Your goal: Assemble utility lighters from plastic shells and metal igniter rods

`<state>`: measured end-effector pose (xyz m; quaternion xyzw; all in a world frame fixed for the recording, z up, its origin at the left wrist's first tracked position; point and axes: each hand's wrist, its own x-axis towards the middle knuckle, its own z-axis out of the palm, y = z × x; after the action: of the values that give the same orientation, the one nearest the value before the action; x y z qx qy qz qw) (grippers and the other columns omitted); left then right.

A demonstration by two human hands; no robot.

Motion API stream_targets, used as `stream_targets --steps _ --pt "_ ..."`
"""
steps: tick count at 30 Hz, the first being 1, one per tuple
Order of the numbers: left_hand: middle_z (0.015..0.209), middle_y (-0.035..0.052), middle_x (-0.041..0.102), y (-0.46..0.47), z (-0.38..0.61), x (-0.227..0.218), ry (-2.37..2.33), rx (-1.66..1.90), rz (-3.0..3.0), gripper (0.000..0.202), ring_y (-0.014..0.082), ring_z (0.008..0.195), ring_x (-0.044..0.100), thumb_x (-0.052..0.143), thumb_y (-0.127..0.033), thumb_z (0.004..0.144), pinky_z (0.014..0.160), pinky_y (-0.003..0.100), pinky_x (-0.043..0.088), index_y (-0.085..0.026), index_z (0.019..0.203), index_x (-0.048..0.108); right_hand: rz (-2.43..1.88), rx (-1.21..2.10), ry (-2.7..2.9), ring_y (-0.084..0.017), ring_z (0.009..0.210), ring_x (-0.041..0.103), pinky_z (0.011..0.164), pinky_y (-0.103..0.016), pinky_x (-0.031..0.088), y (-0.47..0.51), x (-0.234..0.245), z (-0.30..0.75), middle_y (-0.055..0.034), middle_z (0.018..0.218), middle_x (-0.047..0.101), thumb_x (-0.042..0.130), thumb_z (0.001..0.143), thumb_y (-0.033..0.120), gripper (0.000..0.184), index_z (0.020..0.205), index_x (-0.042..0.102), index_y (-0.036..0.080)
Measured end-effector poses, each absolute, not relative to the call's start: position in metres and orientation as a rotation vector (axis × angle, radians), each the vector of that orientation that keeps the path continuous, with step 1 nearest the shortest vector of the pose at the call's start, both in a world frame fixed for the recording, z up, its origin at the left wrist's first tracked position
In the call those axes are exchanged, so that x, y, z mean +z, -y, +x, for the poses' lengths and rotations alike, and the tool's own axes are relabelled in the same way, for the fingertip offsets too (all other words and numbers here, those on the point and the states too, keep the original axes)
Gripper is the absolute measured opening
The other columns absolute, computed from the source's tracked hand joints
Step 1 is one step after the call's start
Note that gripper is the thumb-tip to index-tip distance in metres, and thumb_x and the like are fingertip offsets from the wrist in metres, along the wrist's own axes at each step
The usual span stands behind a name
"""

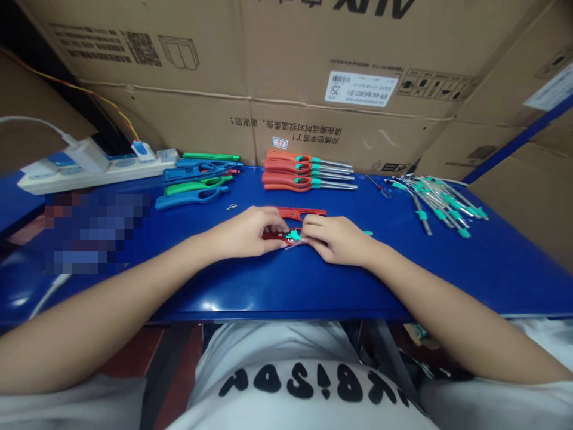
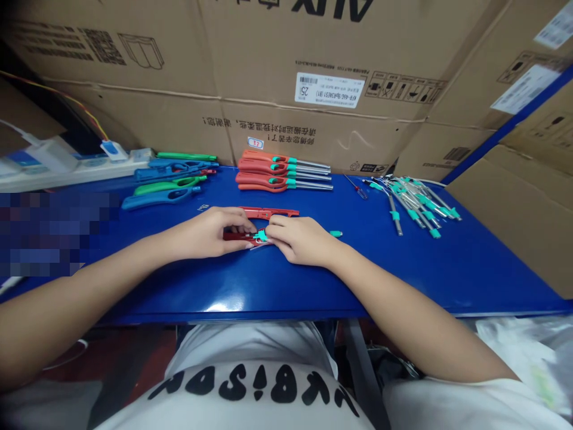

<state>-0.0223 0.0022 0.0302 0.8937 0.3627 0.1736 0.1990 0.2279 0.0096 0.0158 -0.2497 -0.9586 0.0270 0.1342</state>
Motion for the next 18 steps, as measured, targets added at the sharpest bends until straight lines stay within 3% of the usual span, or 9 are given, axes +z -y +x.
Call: stream_targets --steps 18 --pt "0.095 0.0069 0.074 0.002 -0.017 0.026 -1.066 0.49 2.266 0.037 0.0188 0.077 0.065 0.067 -0.041 0.086 0.068 0.03 0.051 -0.014 0.111 0.069 -0.767 -0.176 3.034 -0.019 0.085 0.055 0.058 -0.029 0.023 -0.001 0.027 0.222 -0.0098 0.108 0.063 0.05 0.094 0.011 0.025 0.111 0.066 0.02"
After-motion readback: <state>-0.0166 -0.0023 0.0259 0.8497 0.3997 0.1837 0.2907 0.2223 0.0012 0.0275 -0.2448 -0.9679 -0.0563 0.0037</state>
